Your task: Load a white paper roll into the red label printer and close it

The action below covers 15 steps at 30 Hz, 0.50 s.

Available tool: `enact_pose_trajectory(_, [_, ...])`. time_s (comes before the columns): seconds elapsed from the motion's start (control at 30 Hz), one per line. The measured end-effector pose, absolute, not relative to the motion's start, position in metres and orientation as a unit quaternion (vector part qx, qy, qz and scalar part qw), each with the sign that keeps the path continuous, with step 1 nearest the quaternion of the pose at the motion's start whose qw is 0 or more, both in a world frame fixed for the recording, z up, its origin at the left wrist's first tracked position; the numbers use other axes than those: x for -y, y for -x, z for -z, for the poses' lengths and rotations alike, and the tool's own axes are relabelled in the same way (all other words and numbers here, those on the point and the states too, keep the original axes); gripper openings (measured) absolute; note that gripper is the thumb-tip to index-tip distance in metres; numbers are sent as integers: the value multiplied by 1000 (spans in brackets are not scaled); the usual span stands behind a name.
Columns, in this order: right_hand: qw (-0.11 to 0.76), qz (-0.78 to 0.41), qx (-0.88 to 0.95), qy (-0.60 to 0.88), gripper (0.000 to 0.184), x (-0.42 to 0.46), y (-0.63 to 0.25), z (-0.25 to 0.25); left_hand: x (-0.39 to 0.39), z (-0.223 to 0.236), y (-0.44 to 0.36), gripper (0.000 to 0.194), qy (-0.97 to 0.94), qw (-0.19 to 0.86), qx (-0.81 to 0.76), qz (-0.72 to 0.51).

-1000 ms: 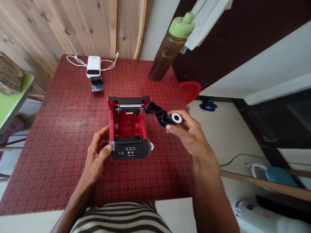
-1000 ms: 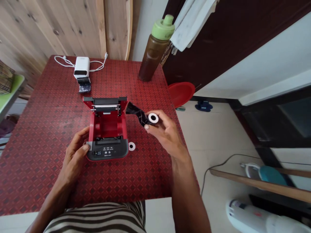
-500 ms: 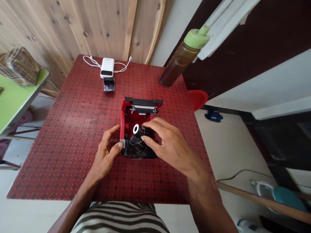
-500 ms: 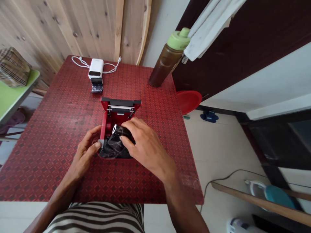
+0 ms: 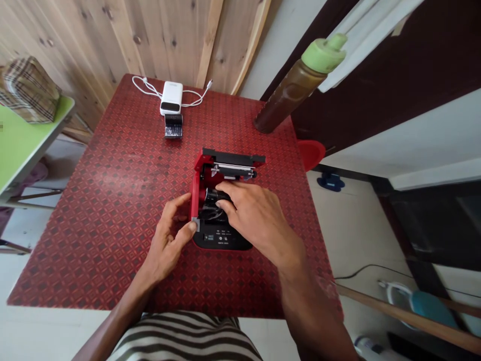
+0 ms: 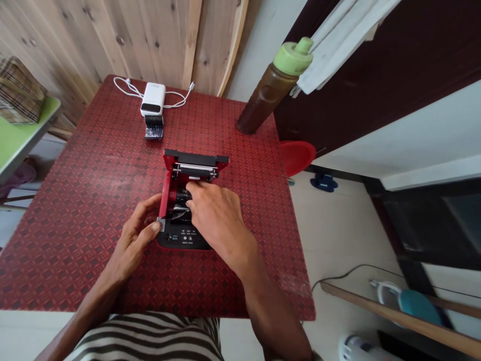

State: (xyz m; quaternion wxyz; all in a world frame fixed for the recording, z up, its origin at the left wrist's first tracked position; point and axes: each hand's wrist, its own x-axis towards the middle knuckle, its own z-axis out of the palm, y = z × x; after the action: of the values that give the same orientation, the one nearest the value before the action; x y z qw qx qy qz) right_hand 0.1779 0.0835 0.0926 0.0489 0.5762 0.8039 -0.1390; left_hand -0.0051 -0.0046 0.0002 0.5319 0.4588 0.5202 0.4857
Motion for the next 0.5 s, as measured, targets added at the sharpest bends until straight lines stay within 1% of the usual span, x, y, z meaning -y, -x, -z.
enact_pose_trajectory(0.2, [21, 169, -829, -533, 24, -90, -188, -78, 4, -3, 4, 55, -447, 538, -525, -486])
enact_pose_trajectory(0.3, [57, 163, -834, -525, 22, -94, -185, -79, 4, -3, 4, 56, -442, 536, -527, -489])
enact_pose_trajectory(0.4, [96, 157, -832, -523, 26, -97, -180, -80, 4, -3, 4, 57, -445, 538, -523, -490])
enact_pose_trajectory(0.5, [92, 149, -831, -528, 28, -97, -177, -77, 4, -3, 4, 58, -444, 540, -522, -488])
